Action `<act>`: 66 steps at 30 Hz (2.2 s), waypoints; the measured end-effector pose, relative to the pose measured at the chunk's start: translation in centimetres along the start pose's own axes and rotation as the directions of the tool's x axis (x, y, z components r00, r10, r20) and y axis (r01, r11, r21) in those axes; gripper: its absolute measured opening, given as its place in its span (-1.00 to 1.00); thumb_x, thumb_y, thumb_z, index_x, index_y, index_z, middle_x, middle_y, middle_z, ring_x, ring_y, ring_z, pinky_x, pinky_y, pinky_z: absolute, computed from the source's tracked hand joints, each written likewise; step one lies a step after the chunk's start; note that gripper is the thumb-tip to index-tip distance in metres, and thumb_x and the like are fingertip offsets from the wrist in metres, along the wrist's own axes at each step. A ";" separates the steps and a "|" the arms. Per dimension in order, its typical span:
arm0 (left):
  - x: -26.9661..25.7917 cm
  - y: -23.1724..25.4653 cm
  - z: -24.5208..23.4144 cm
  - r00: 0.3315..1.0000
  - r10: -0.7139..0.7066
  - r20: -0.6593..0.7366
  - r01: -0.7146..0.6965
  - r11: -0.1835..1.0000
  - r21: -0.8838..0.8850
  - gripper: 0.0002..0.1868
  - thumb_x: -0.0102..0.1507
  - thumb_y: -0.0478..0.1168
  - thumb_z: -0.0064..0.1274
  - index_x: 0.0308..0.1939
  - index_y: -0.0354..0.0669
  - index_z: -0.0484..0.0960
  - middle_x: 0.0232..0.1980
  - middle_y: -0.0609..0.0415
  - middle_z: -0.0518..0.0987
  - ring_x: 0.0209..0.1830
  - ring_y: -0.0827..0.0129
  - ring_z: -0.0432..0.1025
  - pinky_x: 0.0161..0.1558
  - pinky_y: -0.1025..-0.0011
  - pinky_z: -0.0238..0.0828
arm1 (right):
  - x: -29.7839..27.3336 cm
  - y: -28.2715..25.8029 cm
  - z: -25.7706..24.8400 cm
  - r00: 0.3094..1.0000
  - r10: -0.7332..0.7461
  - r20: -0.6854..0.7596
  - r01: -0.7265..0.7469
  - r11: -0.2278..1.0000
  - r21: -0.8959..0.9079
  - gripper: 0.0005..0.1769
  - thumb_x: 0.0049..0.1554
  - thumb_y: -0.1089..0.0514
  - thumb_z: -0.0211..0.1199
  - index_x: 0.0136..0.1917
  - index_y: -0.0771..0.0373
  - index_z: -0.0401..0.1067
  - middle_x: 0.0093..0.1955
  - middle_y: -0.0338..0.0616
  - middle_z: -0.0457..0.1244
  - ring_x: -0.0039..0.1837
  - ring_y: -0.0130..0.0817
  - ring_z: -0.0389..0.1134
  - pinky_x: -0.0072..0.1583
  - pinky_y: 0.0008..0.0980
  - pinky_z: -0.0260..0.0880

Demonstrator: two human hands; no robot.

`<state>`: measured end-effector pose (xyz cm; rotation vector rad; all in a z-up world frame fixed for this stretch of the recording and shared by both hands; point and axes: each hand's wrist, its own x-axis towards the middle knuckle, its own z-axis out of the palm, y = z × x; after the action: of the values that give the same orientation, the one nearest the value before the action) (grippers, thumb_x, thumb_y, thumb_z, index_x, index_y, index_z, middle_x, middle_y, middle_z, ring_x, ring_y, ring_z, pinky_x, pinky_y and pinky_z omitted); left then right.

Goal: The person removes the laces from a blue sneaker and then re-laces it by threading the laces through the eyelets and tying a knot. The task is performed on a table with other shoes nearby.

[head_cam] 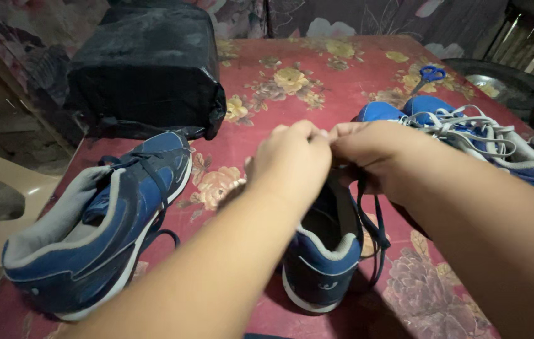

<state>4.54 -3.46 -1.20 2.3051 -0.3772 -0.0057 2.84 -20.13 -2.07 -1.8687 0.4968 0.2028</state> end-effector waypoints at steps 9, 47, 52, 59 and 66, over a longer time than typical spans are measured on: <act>2.0 0.6 -3.2 0.985 0.126 0.115 -0.143 0.978 0.154 -0.69 0.25 0.11 -0.09 -0.07 0.21 0.66 -0.01 0.09 0.68 0.13 0.09 0.49 0.17 -0.11 0.20 | -3.7 -3.8 0.5 0.994 0.108 0.001 -0.108 0.994 -0.001 -0.81 0.21 -0.03 0.20 -0.21 0.04 0.43 -0.34 -0.29 0.32 -0.35 -0.46 0.16 -0.28 -0.39 0.02; 1.5 -7.2 2.2 0.728 -0.336 0.597 0.637 0.009 -0.771 -0.79 0.14 -0.22 0.11 -0.24 -0.31 0.66 -0.18 -0.11 0.69 -0.18 0.04 0.56 -0.01 0.08 0.45 | -3.7 -0.7 5.6 0.944 -0.283 -0.171 0.037 0.604 -0.796 -0.72 0.08 -0.15 0.28 0.04 -0.20 0.65 -0.05 -0.16 0.45 0.00 -0.12 0.49 0.12 -0.21 0.46; 1.9 -7.5 2.0 0.759 -0.298 0.579 0.631 0.120 -0.766 -0.75 0.12 -0.22 0.14 -0.22 -0.35 0.67 -0.18 -0.13 0.69 -0.18 0.03 0.54 -0.02 0.10 0.44 | -0.4 0.8 5.6 0.955 -0.273 -0.118 0.061 0.569 -0.820 -0.70 0.08 -0.17 0.28 0.05 -0.16 0.63 -0.05 -0.14 0.45 0.02 -0.12 0.47 0.12 -0.18 0.44; 3.3 -7.9 3.1 0.847 -0.363 0.388 0.529 0.504 -0.683 -0.76 0.03 -0.24 0.24 -0.29 -0.33 0.73 -0.27 -0.09 0.69 -0.29 0.16 0.53 -0.11 0.19 0.42 | 1.5 2.2 4.7 0.949 -0.313 -0.045 0.199 0.701 -0.685 -0.75 0.01 -0.09 0.33 -0.09 -0.03 0.68 -0.21 -0.16 0.48 -0.11 -0.29 0.51 0.06 -0.30 0.46; 2.9 -7.1 2.7 0.950 -0.266 0.162 0.309 0.737 -0.602 -0.79 -0.05 -0.25 0.23 -0.36 -0.23 0.76 -0.40 0.03 0.71 -0.38 0.31 0.56 -0.23 0.30 0.47 | 1.8 2.3 5.1 0.948 -0.298 -0.111 0.132 0.686 -0.716 -0.75 0.04 -0.12 0.34 -0.05 -0.06 0.66 -0.23 -0.18 0.44 -0.18 -0.34 0.45 0.02 -0.30 0.43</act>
<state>8.89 -1.60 -7.81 1.6745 -0.0237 -0.3196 3.97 -16.42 -6.47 -2.7148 0.3578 0.0135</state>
